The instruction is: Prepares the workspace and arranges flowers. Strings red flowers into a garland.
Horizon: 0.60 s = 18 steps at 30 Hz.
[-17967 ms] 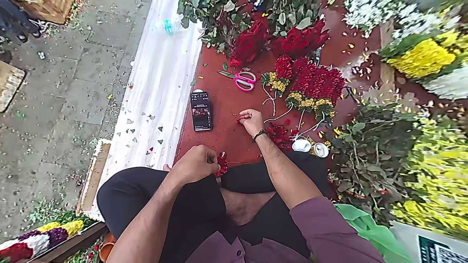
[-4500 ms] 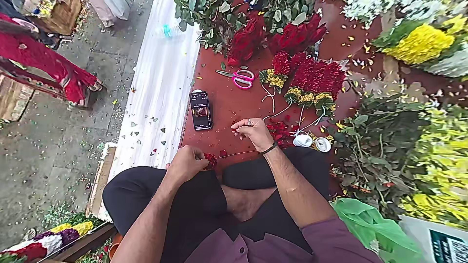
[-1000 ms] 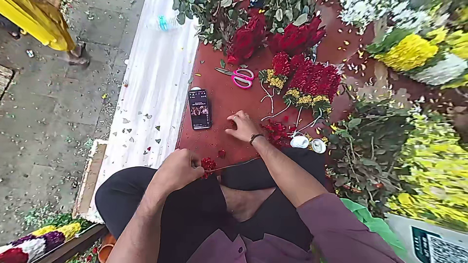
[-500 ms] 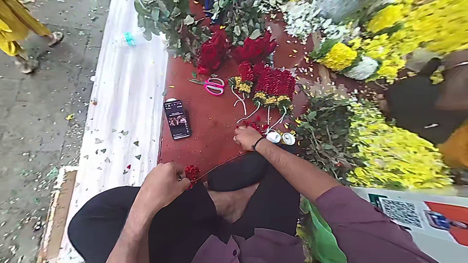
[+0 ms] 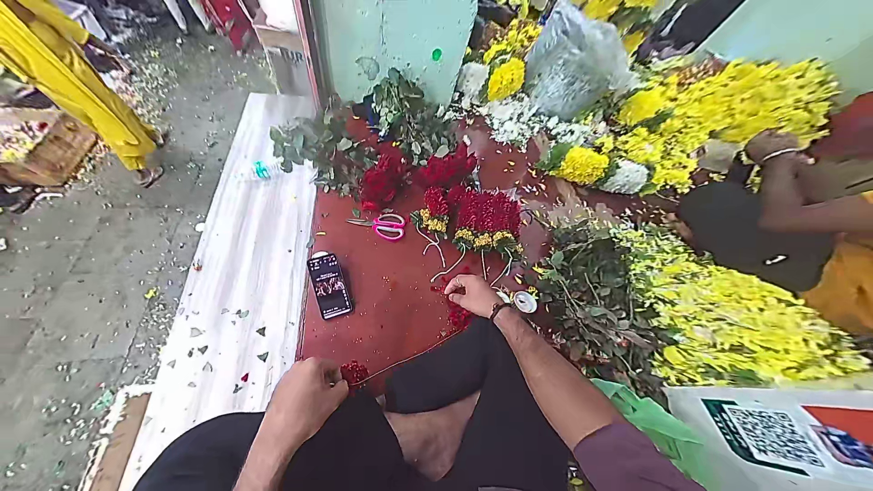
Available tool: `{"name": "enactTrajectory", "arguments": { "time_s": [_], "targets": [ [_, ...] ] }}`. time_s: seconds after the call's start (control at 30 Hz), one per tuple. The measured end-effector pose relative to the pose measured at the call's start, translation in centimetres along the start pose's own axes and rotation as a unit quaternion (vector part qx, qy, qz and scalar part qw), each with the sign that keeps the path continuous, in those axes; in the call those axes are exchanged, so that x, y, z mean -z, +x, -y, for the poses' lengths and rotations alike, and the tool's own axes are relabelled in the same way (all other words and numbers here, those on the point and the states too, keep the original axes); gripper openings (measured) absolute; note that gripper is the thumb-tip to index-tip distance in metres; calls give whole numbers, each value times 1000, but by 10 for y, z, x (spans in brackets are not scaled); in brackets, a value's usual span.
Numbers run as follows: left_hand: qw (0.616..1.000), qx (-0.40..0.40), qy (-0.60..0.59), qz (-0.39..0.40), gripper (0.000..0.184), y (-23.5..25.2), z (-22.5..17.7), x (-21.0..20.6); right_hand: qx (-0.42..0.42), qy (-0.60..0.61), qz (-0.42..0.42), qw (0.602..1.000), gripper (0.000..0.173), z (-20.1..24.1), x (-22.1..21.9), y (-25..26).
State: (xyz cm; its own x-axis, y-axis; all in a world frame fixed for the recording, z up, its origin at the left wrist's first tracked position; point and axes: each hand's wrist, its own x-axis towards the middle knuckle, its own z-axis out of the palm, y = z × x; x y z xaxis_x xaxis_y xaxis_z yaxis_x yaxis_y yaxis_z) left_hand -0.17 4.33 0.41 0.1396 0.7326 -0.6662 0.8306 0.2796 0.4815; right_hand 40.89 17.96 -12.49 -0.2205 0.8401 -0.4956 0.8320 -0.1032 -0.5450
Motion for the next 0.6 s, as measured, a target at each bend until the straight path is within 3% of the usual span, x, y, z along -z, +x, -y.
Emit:
{"name": "enactTrajectory", "arguments": {
  "time_s": [0.33, 0.47, 0.6],
  "targets": [
    [999, -48, 18, -12, 13, 3, 3, 5, 8, 100, -29, 995, 31, 14, 4, 23],
    [999, -40, 2, -4, 14, 3, 10, -1, 25, 150, -109, 982, 43, 18, 23, 46],
    [999, -32, -16, 18, 16, 3, 13, 1, -6, 159, -208, 965, 57, 10, 79, 105]
  ]
}}
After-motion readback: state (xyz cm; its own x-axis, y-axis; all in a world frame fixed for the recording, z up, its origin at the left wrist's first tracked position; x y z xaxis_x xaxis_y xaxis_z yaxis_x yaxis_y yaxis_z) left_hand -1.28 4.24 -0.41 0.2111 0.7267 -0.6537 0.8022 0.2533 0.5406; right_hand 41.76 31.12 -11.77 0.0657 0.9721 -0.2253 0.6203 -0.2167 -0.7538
